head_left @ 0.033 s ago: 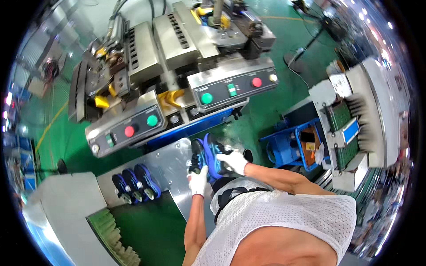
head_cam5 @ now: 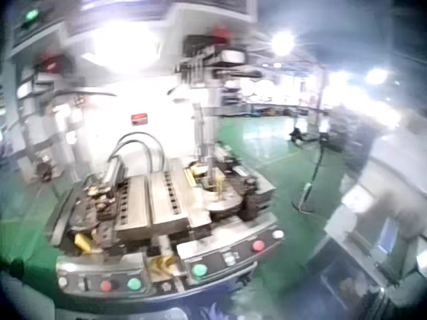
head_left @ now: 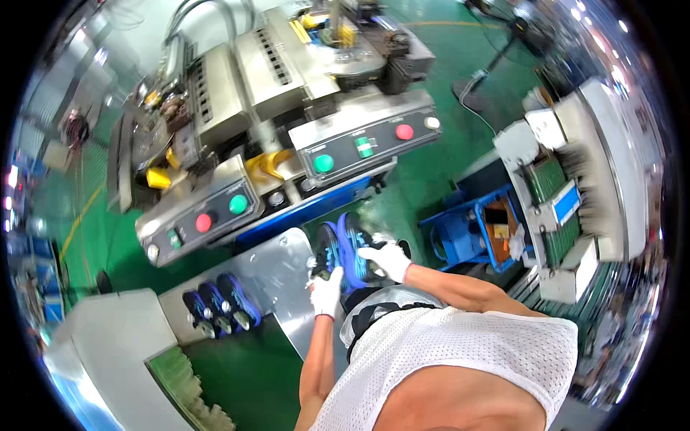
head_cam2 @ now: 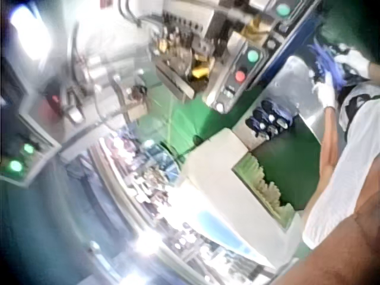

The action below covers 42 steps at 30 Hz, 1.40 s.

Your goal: The person repeatedly picks up blue shoe uppers from a conveyor belt and places them into a metal jig on a machine. They press a green button to activate the machine, then remove the processed shoes and place them on a metal tray. The person continues this cycle of loading, processing, and unloading shoes throughout the video.

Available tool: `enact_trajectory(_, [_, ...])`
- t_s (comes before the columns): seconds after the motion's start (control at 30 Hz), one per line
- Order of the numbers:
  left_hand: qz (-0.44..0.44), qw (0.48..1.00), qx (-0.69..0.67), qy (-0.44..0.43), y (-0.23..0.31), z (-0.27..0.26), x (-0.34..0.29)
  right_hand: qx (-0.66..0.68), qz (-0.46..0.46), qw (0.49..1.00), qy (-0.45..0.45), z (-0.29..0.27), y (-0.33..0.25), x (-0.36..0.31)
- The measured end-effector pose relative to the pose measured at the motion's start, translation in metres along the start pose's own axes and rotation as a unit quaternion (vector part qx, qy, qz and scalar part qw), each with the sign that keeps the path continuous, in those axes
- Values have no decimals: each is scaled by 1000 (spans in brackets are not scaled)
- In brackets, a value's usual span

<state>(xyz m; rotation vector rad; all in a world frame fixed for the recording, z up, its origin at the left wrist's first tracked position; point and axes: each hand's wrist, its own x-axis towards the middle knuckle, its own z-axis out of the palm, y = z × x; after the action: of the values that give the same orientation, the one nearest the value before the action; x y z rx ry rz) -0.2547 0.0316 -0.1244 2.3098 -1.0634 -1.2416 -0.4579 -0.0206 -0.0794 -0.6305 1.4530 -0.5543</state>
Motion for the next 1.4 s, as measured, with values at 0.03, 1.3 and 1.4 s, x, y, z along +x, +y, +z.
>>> enact_trajectory(0.03, [72, 997, 7, -23, 16, 17, -2, 51, 6, 999, 17, -37, 15, 2])
enact_trajectory(1.3, [467, 805, 255, -262, 278, 262, -19, 1, -323, 914, 245, -437, -63, -9])
enact_trajectory(1.4, [151, 925, 309, -160, 135, 111, 16, -200, -202, 957, -48, -333, -39, 61])
